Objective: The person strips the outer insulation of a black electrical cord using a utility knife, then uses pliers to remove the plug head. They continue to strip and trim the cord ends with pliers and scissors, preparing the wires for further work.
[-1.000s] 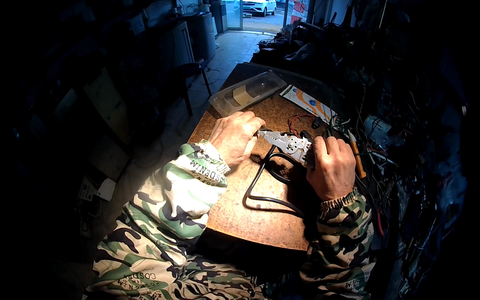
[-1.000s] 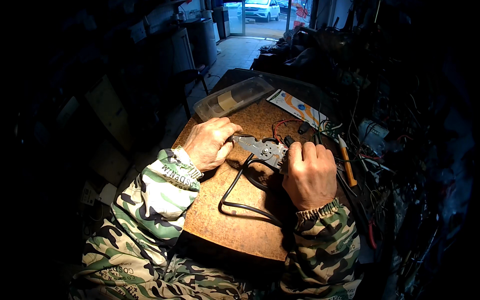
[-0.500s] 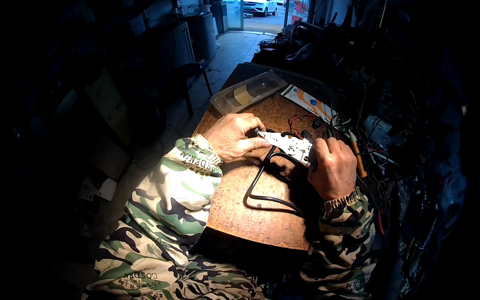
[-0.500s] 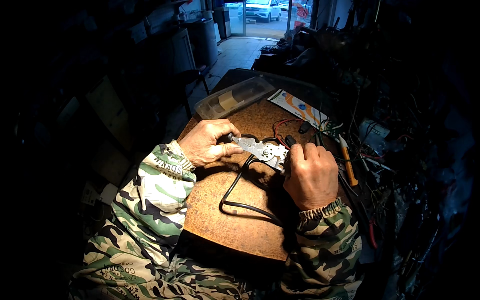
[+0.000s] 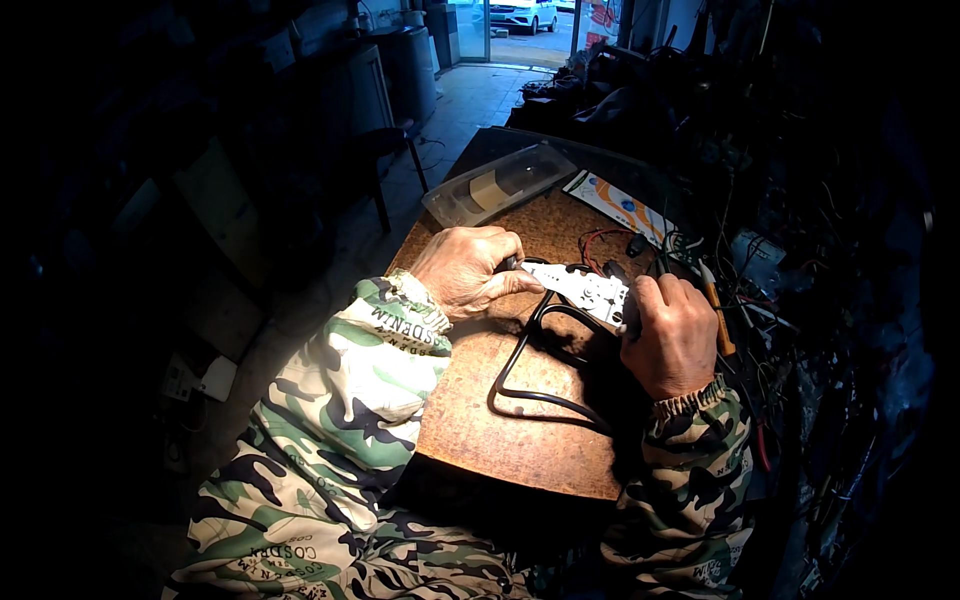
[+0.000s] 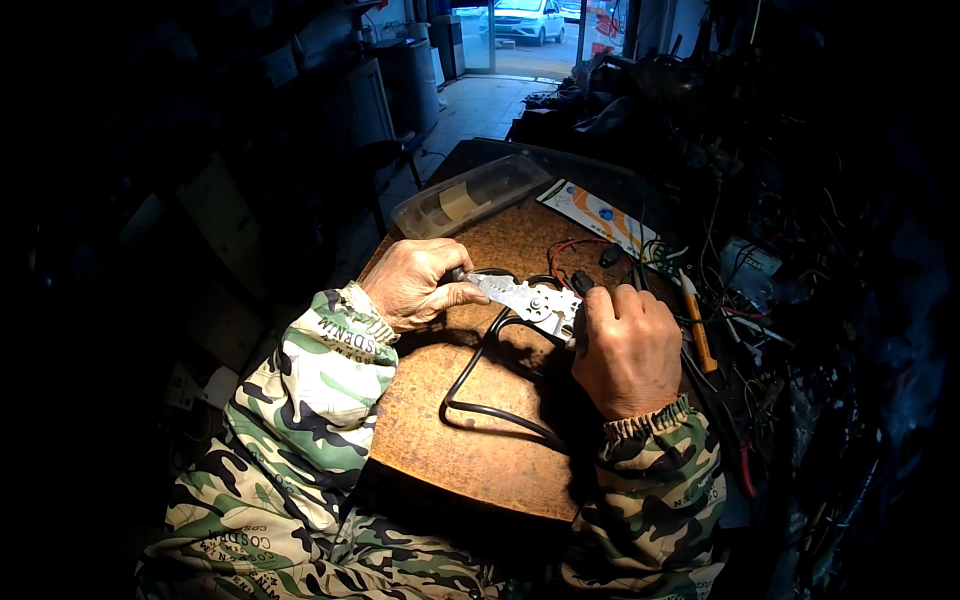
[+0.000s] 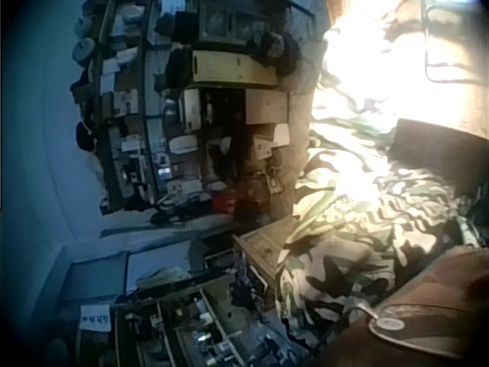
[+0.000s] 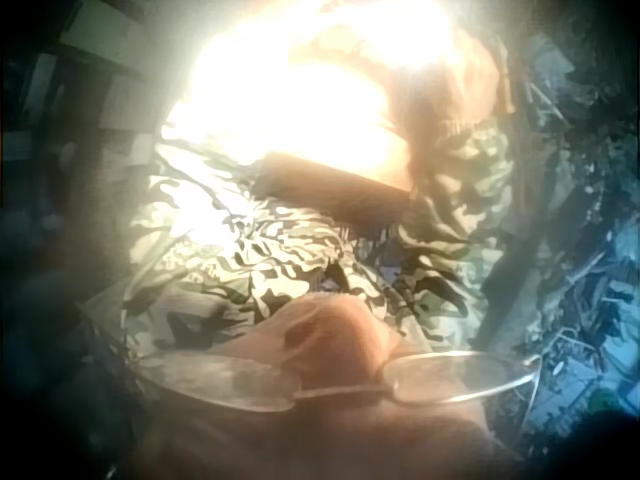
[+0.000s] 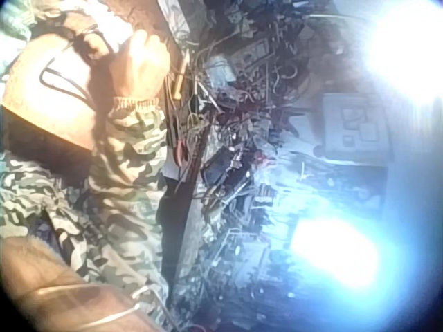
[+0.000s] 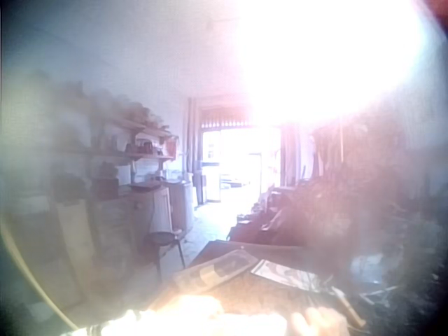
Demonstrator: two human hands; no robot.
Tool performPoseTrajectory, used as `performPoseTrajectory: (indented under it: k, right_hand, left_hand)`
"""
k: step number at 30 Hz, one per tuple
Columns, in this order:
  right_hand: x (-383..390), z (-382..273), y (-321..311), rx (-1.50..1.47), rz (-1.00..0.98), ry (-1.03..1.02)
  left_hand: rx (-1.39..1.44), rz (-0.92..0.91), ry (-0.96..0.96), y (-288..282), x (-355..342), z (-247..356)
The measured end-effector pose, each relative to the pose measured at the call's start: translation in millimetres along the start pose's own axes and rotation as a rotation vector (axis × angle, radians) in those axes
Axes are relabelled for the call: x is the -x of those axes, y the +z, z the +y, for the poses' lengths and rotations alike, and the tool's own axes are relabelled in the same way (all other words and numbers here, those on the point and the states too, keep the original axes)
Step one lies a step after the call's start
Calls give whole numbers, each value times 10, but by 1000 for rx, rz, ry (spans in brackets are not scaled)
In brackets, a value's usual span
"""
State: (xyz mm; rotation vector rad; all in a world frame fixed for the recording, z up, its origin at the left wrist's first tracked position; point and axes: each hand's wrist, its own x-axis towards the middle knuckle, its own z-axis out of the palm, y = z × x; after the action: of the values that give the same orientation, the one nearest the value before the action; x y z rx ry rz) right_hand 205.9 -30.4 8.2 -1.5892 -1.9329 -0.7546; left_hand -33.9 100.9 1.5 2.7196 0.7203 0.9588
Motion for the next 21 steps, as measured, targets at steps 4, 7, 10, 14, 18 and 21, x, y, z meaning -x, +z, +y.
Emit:
performPoseTrajectory:
  k: [4,7,10,14,18,21]
  right_hand:
    - [-1,0,8,-2,-4,4]
    - [-6,2,15,-22,-9,13]
    - [-21,-14,44,-42,-12,15]
    - [0,11,-2,-34,-2,30]
    - [-3,37,-23,-25,-37,48]
    - [10,88,-79,-29,-12,114]
  left_hand:
    - [4,24,0,14,10,-21]
    - [-3,52,27,35,10,-61]
    - [-15,57,11,14,39,-79]
    - [-28,89,23,16,-12,-23]
    - [-18,59,-112,-25,-1,-10]
    - [48,32,-208,-39,-34,31]
